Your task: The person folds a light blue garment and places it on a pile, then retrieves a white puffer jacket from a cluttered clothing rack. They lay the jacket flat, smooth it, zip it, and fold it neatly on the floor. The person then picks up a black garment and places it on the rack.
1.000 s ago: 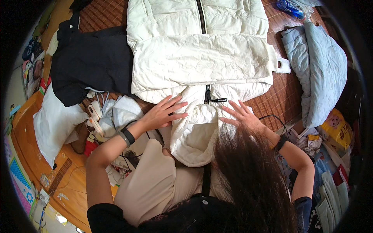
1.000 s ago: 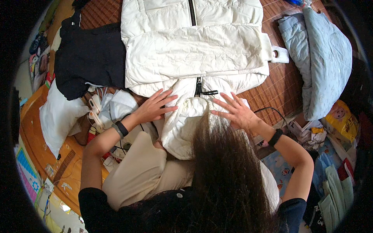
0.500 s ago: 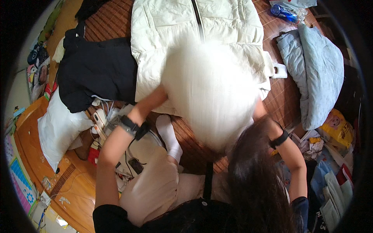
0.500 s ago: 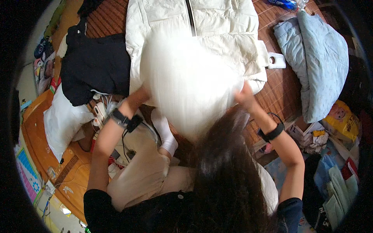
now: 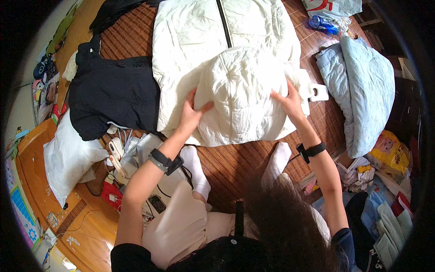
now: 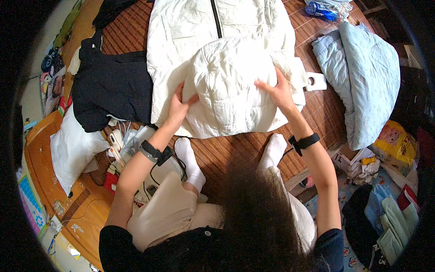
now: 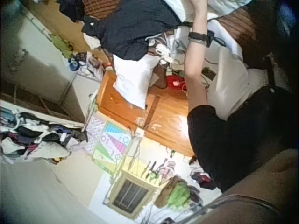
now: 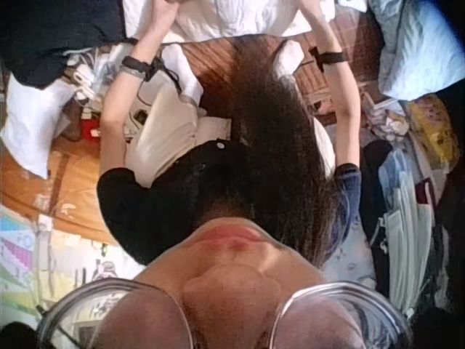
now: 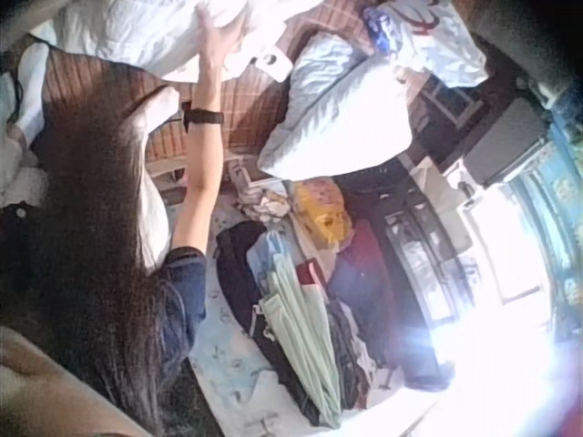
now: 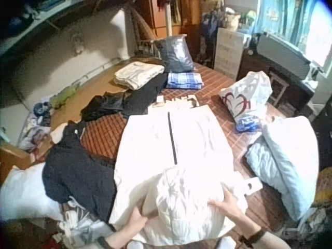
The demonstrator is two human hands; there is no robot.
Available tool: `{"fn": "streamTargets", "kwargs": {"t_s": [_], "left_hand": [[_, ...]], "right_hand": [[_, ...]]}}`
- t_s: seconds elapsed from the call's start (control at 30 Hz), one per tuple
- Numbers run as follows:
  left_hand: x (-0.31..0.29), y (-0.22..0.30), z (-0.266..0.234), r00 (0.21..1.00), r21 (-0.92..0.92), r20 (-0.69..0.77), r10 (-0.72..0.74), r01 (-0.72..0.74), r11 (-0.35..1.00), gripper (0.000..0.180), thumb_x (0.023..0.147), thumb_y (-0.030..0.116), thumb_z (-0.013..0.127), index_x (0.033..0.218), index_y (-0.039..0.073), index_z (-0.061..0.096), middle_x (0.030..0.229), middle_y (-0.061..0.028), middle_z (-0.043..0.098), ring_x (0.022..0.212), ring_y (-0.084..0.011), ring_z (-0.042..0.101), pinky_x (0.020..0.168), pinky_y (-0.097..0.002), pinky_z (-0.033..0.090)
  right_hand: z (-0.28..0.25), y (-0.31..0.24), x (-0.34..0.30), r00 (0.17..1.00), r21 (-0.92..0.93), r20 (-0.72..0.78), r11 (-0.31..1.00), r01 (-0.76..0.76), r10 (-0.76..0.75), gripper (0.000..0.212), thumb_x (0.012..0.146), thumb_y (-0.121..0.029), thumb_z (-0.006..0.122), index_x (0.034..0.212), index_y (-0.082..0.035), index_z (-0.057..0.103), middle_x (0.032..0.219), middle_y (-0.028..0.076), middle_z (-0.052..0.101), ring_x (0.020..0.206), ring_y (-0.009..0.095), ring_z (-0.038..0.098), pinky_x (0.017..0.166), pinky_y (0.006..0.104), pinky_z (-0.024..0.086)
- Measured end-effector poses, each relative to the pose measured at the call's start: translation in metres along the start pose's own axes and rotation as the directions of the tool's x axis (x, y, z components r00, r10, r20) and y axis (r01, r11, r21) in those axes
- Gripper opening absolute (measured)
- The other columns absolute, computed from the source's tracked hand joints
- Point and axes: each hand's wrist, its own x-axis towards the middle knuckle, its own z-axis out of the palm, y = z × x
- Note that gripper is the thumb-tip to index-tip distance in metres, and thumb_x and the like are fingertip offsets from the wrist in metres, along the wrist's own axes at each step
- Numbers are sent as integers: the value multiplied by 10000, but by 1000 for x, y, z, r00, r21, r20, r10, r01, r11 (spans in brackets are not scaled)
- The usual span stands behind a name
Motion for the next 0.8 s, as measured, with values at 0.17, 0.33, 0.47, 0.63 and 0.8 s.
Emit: {"fn": "streamTargets", "kwargs": {"t_s": [0.17,0.33,0.47,0.63,0.8], "left_hand": [[21,6,-19,950,-321,162,-268,307,896,614,1050,287,684,1545,9,448,1515,-110,551,1335,-213,553,1094,-356,478],[50,19,-23,943,-485,195,-269,331,809,657,1063,470,621,1543,52,458,1510,-72,526,1394,-181,483,1149,-329,414],[82,21,-17,959,-252,133,-250,277,927,625,1053,463,646,1494,48,494,1295,-58,662,1217,-181,611,1021,-319,485],[115,6,-7,963,-60,-75,-259,255,965,526,1065,359,661,1445,33,501,1010,-79,759,961,-221,697,851,-339,531],[89,19,-1,854,650,-145,500,-298,699,533,1074,161,596,1570,87,416,1567,-188,503,1379,-346,546,1102,-407,460]], "right_hand": [[5,-4,24,989,162,-28,977,-140,146,738,945,-334,808,1509,22,493,1341,158,674,1199,226,660,1028,372,534],[6,-31,37,982,-11,-188,1000,18,-19,693,1019,-413,680,1562,-43,460,1486,191,578,1339,296,584,1138,475,461],[14,-50,45,873,-237,-167,878,416,-458,645,1059,-477,559,1598,-141,446,1689,200,344,1534,383,376,1249,560,308],[45,-37,71,877,-772,43,541,334,-479,548,1109,-520,395,1630,-349,408,1744,83,271,1604,383,212,1281,645,81],[34,-36,53,815,-790,47,478,385,-578,579,1062,-407,537,1623,-304,435,1736,99,288,1603,375,225,1280,646,121]]}}
